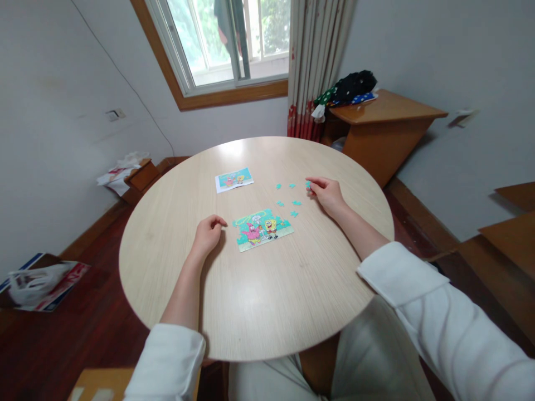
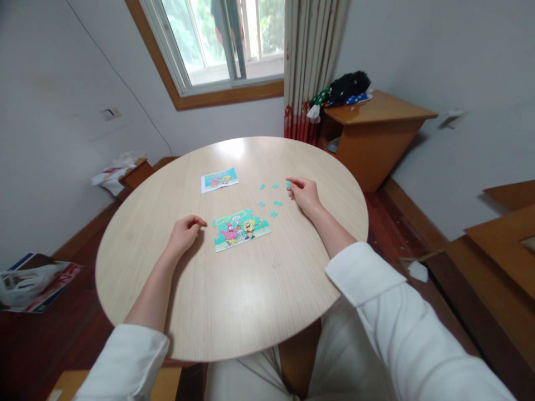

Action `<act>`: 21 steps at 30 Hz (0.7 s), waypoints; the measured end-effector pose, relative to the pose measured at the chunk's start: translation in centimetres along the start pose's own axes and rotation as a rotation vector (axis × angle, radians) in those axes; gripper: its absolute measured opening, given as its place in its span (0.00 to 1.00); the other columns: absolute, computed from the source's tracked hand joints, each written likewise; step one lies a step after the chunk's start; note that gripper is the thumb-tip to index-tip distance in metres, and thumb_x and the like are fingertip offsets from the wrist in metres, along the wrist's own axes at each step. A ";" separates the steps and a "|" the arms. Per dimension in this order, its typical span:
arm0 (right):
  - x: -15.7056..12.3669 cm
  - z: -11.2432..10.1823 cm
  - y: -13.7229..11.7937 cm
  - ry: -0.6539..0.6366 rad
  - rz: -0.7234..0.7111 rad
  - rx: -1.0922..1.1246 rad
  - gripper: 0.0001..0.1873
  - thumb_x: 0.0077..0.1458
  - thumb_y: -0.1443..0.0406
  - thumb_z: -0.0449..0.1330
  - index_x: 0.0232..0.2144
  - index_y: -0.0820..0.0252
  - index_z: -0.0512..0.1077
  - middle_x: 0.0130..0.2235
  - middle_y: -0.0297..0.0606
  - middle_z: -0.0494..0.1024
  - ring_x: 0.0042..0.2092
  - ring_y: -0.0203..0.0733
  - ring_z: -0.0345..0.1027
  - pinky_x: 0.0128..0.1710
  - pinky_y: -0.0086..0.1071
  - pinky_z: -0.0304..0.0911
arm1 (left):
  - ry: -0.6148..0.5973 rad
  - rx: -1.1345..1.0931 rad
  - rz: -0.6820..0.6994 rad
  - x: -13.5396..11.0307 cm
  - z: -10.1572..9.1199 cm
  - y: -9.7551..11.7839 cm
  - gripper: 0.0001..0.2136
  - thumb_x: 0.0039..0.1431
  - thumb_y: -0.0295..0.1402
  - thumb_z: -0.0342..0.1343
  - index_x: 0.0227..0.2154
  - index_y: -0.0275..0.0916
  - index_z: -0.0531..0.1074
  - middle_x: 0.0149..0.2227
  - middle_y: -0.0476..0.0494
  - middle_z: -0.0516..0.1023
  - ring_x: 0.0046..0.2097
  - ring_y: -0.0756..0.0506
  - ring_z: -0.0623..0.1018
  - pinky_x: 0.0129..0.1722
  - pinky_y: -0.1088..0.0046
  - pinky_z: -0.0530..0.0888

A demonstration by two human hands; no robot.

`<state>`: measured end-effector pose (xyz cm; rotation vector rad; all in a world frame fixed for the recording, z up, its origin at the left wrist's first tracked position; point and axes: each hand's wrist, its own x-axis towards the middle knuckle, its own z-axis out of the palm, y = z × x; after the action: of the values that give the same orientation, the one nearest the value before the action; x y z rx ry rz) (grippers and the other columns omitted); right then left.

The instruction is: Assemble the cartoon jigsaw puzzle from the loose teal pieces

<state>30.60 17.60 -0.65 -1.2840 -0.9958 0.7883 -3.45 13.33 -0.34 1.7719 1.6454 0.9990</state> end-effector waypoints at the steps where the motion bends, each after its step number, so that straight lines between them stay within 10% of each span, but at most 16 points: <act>1: 0.0 0.0 0.1 -0.003 -0.012 -0.013 0.11 0.45 0.70 0.58 0.34 0.63 0.74 0.27 0.35 0.74 0.25 0.31 0.66 0.26 0.27 0.66 | 0.000 0.001 -0.001 0.0 0.0 0.0 0.09 0.43 0.27 0.44 0.22 0.37 0.70 0.26 0.46 0.76 0.30 0.48 0.72 0.34 0.73 0.67; 21: -0.2 -0.1 -0.3 0.002 -0.018 -0.040 0.07 0.42 0.64 0.63 0.25 0.62 0.71 0.21 0.32 0.70 0.22 0.30 0.60 0.21 0.25 0.59 | 0.003 0.005 -0.005 -0.2 0.0 0.2 0.09 0.43 0.28 0.44 0.22 0.37 0.70 0.26 0.47 0.76 0.29 0.49 0.72 0.32 0.74 0.67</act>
<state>30.56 17.33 -0.37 -1.3077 -1.0247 0.7568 -3.36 13.12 -0.23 1.7692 1.6550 0.9967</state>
